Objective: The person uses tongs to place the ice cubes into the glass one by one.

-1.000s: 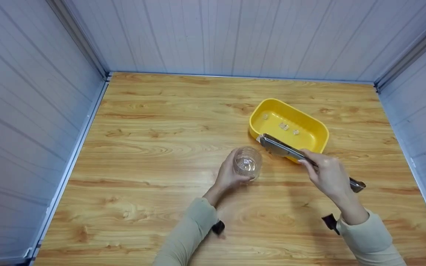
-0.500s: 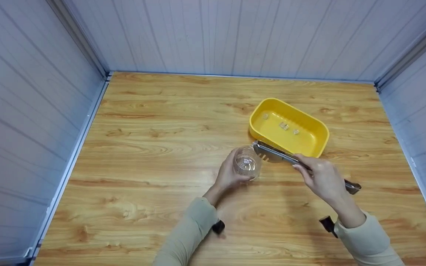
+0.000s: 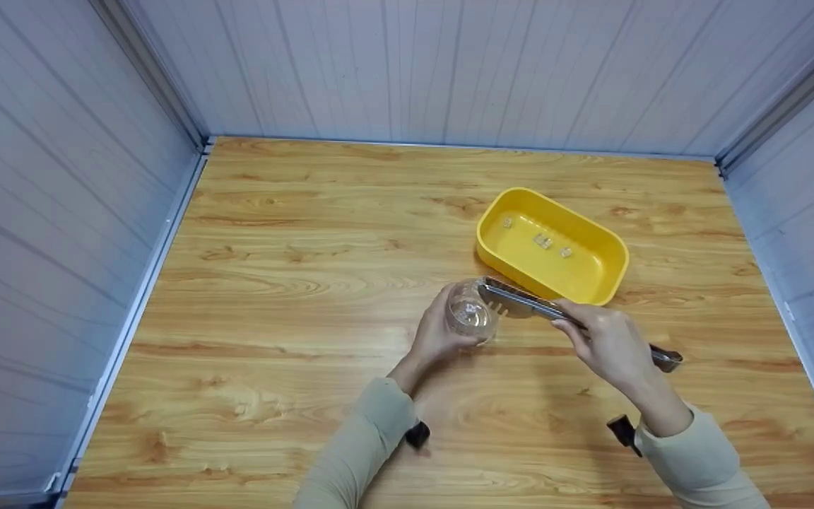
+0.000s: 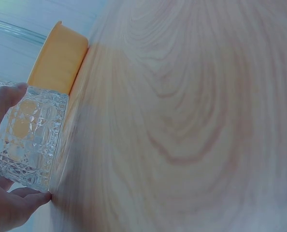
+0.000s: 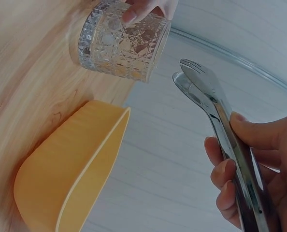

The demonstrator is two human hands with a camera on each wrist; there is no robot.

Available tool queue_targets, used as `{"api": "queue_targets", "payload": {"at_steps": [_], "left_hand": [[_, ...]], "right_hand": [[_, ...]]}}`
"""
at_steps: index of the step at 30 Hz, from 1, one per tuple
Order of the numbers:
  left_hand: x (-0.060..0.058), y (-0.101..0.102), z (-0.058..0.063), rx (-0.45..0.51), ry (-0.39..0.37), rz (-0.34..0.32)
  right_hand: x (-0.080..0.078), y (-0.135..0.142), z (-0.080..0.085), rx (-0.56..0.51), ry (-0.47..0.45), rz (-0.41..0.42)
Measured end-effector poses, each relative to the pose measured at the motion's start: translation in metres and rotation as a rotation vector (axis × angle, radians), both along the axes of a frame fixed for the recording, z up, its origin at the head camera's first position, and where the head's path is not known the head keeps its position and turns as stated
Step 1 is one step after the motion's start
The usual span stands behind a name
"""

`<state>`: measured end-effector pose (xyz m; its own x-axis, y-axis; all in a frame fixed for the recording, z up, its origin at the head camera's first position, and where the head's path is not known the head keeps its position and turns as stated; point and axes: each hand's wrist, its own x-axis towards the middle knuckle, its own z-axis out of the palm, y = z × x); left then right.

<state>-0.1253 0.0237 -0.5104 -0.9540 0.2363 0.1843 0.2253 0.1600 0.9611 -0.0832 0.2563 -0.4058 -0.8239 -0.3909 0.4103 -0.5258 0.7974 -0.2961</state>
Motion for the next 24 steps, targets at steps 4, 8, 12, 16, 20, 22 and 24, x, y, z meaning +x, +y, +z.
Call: {"api": "queue_targets", "payload": {"at_steps": [4,8,12,16,20,22,24], "left_hand": [[-0.008,0.003,-0.023,-0.035,-0.004,0.011],[-0.012,0.004,-0.034,-0.07,-0.007,0.018],[-0.012,0.004,-0.033,-0.097,-0.016,0.025],[-0.011,0.003,-0.032,-0.116,-0.016,0.031],[-0.011,0.003,-0.032,-0.126,-0.009,0.033],[-0.01,0.003,-0.032,-0.123,-0.009,0.033],[-0.011,0.003,-0.033,-0.123,-0.007,0.032]], "right_hand": [[0.0,0.0,-0.001,0.013,-0.022,-0.016],[-0.001,0.001,-0.002,0.022,-0.04,-0.021],[-0.001,0.001,-0.002,0.031,-0.055,-0.03],[0.0,0.001,-0.003,0.036,-0.071,-0.04],[0.0,0.001,-0.003,0.039,-0.089,-0.05],[0.0,0.001,-0.003,0.04,-0.099,-0.055],[0.0,0.001,-0.004,0.038,-0.106,-0.059]]}}
